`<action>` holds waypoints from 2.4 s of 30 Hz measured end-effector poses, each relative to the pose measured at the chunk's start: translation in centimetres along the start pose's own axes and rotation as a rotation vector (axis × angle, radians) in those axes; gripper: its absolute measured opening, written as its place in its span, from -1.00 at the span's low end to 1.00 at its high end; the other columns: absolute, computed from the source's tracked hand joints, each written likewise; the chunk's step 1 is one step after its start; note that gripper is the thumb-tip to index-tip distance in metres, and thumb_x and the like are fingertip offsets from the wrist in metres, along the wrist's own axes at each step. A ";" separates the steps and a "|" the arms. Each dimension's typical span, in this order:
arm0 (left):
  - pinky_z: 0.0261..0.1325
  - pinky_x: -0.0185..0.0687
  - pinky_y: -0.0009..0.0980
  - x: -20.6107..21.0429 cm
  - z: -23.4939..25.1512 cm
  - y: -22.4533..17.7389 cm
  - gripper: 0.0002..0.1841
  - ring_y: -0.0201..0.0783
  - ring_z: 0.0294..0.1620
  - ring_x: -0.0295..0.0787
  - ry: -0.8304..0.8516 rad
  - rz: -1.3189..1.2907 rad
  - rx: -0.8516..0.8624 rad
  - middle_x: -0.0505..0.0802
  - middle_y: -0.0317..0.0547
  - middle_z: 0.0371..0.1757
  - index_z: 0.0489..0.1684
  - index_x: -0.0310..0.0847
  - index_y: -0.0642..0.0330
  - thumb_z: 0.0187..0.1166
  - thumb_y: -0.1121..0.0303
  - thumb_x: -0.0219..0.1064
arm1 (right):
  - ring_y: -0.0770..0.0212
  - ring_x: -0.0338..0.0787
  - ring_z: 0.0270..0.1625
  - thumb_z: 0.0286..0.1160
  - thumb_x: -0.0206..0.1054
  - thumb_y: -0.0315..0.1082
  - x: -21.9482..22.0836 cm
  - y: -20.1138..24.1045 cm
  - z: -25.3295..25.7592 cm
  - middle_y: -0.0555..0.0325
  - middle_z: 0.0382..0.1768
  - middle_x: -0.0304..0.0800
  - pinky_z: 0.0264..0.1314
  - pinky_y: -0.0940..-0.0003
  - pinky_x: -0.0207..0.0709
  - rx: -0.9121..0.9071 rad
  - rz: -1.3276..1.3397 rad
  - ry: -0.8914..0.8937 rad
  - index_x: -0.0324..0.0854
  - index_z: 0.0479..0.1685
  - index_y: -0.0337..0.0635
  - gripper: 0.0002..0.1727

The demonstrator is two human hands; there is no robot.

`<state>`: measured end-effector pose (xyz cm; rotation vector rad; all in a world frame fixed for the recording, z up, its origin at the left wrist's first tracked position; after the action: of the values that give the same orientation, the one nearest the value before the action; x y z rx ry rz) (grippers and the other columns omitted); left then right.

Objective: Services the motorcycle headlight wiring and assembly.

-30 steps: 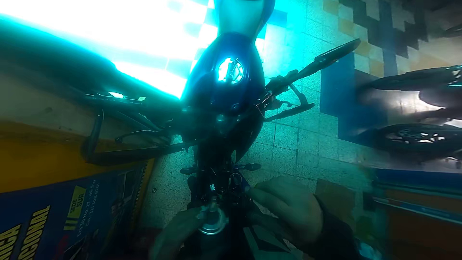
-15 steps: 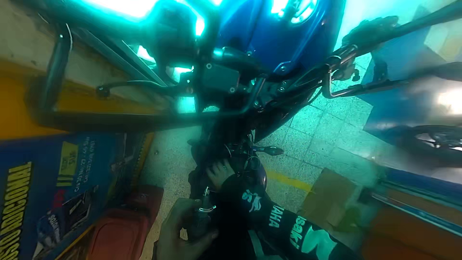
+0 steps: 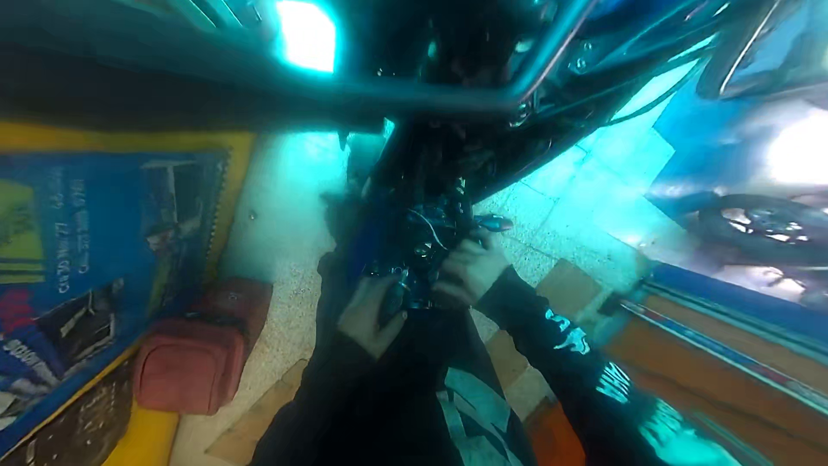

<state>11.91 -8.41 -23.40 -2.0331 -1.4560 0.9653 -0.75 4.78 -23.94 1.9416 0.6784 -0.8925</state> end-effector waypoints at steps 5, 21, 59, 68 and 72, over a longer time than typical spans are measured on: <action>0.22 0.77 0.10 5.7 2.8 -0.3 -0.37 0.13 0.23 0.80 0.019 0.207 -0.063 0.67 0.23 0.45 0.63 0.50 0.09 0.50 0.27 0.51 | 0.01 0.81 0.05 -0.03 0.57 0.41 0.2 0.3 0.1 0.16 -0.11 0.90 0.63 -0.32 0.22 -0.040 0.000 -0.146 0.70 0.32 0.03 -0.11; 0.12 0.70 0.16 6.0 3.3 1.5 -0.44 0.23 0.15 0.77 -0.284 0.555 0.125 0.85 0.10 0.17 0.48 0.68 -0.12 0.41 0.34 0.57 | -0.25 0.57 0.58 0.35 0.40 0.18 0.2 -3.1 -1.7 0.17 0.32 0.83 0.60 -0.49 0.22 -0.392 0.122 -0.219 0.81 -0.16 0.09 -0.61; -0.28 0.70 -0.17 8.0 5.5 4.2 -0.37 -0.25 -0.08 0.85 -0.404 0.738 -0.091 0.82 -0.28 0.26 0.60 0.54 -0.34 0.41 -0.04 0.37 | -0.06 0.63 0.52 0.16 0.52 -0.07 1.1 -5.8 -2.0 0.00 0.18 0.83 0.76 -0.23 0.19 -0.341 0.817 -0.224 0.61 -0.34 -0.11 -0.67; 0.20 0.72 -0.14 8.6 7.4 5.2 -0.30 -0.21 0.33 0.74 -0.300 0.553 -0.032 0.76 -0.20 0.42 0.64 0.52 -0.25 0.35 0.00 0.43 | -0.11 0.60 0.54 0.18 0.51 -0.10 1.5 -6.2 -2.2 -0.02 0.21 0.81 0.75 -0.21 0.24 -0.336 0.907 -0.194 0.61 -0.32 -0.14 -0.68; 0.29 0.71 -0.21 8.8 7.3 5.1 -0.54 -0.27 0.38 0.73 -0.317 0.648 -0.036 0.77 -0.29 0.44 0.49 0.67 -0.27 0.60 0.13 0.18 | -0.06 0.60 0.55 0.24 0.49 -0.06 1.5 -6.3 -2.3 0.04 0.23 0.80 0.76 -0.19 0.24 -0.328 0.901 -0.191 0.60 -0.29 -0.09 -0.68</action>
<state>11.25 -2.10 -34.13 -2.5267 -0.9448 1.5810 -3.78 9.94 -27.30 1.5785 -0.1799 -0.3510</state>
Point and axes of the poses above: each hand's wrist, its own z-axis towards the middle knuckle, its own x-axis out of the palm, y = z × x, the point moved 10 cm from there along z, towards the middle knuckle
